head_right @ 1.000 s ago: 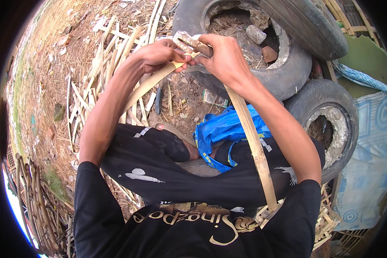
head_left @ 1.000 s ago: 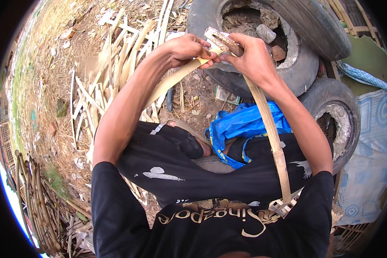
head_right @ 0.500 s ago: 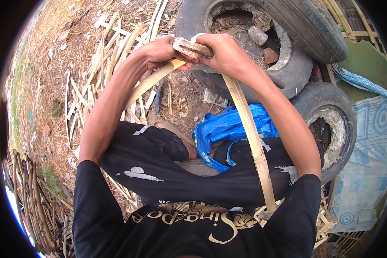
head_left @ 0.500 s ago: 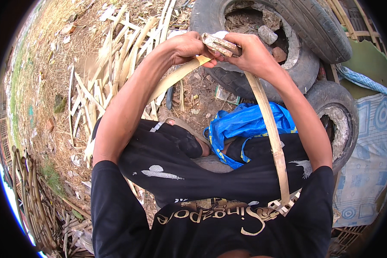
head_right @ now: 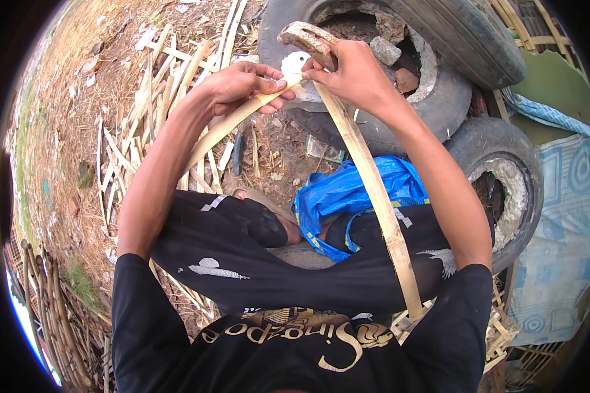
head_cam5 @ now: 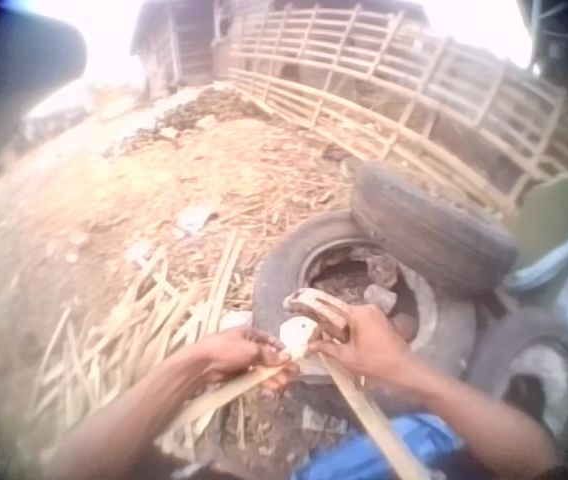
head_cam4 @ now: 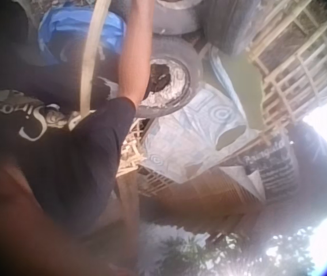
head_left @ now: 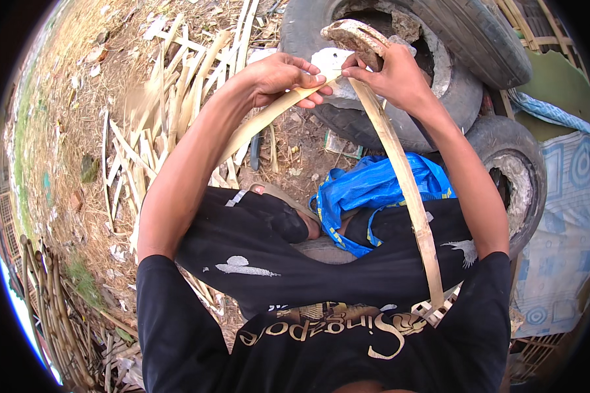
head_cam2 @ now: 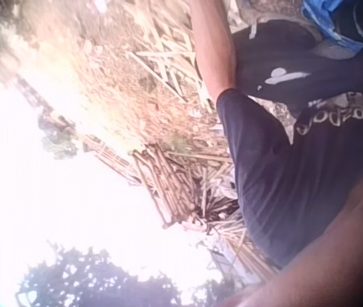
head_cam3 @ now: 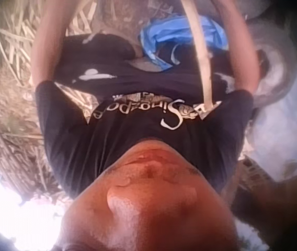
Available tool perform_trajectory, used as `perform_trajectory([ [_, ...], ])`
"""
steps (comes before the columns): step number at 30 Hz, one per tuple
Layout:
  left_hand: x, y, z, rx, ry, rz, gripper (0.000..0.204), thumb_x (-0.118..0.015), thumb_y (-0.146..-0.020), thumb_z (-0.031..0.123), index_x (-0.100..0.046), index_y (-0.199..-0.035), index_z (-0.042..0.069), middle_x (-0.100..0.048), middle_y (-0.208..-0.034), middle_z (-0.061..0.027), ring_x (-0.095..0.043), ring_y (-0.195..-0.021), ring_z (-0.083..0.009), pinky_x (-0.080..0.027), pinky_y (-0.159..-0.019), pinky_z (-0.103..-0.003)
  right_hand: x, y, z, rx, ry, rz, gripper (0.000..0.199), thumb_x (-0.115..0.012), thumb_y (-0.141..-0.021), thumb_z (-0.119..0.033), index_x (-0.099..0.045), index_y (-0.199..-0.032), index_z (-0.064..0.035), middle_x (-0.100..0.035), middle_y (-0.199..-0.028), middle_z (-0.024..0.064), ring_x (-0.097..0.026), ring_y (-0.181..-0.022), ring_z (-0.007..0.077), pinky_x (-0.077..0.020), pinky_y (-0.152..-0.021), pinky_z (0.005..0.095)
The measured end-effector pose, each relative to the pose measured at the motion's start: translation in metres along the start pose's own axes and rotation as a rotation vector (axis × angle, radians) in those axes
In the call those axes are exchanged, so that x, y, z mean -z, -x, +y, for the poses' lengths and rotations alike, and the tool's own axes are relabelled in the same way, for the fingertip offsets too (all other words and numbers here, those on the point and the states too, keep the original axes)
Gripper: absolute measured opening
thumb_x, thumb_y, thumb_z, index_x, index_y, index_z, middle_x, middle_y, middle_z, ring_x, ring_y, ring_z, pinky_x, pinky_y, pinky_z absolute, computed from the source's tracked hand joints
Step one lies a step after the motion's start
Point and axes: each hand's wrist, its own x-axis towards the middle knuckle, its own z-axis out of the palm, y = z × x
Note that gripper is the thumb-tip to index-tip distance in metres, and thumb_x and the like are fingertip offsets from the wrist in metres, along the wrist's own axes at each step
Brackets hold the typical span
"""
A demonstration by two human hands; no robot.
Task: The person builds a bamboo structure by hammering wooden slats together over a tire, then secures the frame with tape using a machete to cut materials.
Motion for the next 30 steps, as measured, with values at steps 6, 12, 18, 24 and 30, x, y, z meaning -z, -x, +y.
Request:
perform_trajectory([
  [6,-0.012,0.004,0.0,-0.097,-0.282,0.107,0.041,-0.063,-0.098,0.008,-0.053,-0.135,-0.005,-0.071,-0.09,-0.0119,-0.067,-0.067,-0.0127,-0.055,-0.055,-0.025,0.023,0.02,0.005,-0.274,-0.065,0.118,0.021,-0.081,-0.081,-0.018,-0.075,-0.09,-0.0002,-0.066,-0.07,0.0017,-0.055,-0.058,0.0063,-0.0443,-0.054,0.0276],
  [12,-0.024,0.008,0.0,-0.217,-0.767,0.262,0.037,-0.059,-0.1,0.017,-0.063,-0.133,0.002,-0.07,-0.08,-0.0106,-0.067,-0.065,-0.0164,-0.053,-0.06,-0.032,0.016,0.038,0.021,-0.318,-0.019,0.107,0.033,-0.084,-0.076,-0.025,-0.073,-0.084,0.0055,-0.072,-0.074,0.0176,-0.07,-0.069,0.0201,-0.0537,-0.069,0.0368],
  [18,-0.031,0.007,-0.008,-0.534,-1.01,0.383,0.03,-0.057,-0.095,0.014,-0.069,-0.116,-0.003,-0.065,-0.094,-0.0325,-0.067,-0.091,-0.0449,-0.052,-0.085,-0.047,0.012,0.037,0.033,-0.25,0.027,0.116,0.035,-0.083,-0.076,-0.025,-0.07,-0.082,0.0067,-0.068,-0.07,0.0214,-0.069,-0.063,0.0243,-0.0521,-0.064,0.0396],
  [24,-0.031,0.009,-0.009,-0.5,-1.086,0.376,0.037,-0.057,-0.098,0.016,-0.062,-0.131,0.001,-0.061,-0.082,-0.0335,-0.065,-0.073,-0.0421,-0.05,-0.072,-0.042,0.018,0.018,0.029,-0.193,0.126,0.151,0.034,-0.081,-0.079,-0.025,-0.07,-0.085,0.0062,-0.068,-0.072,0.0222,-0.07,-0.067,0.0333,-0.0521,-0.066,0.0414],
  [30,-0.03,0.006,-0.008,-0.513,-1.119,0.361,0.035,-0.056,-0.097,0.015,-0.064,-0.126,-0.001,-0.063,-0.088,-0.0336,-0.067,-0.081,-0.044,-0.051,-0.076,-0.045,0.021,-0.007,0.006,-0.117,0.304,0.038,0.028,-0.075,-0.081,-0.02,-0.069,-0.092,0.0057,-0.066,-0.079,0.0281,-0.068,-0.078,0.0432,-0.0523,-0.069,0.0462],
])
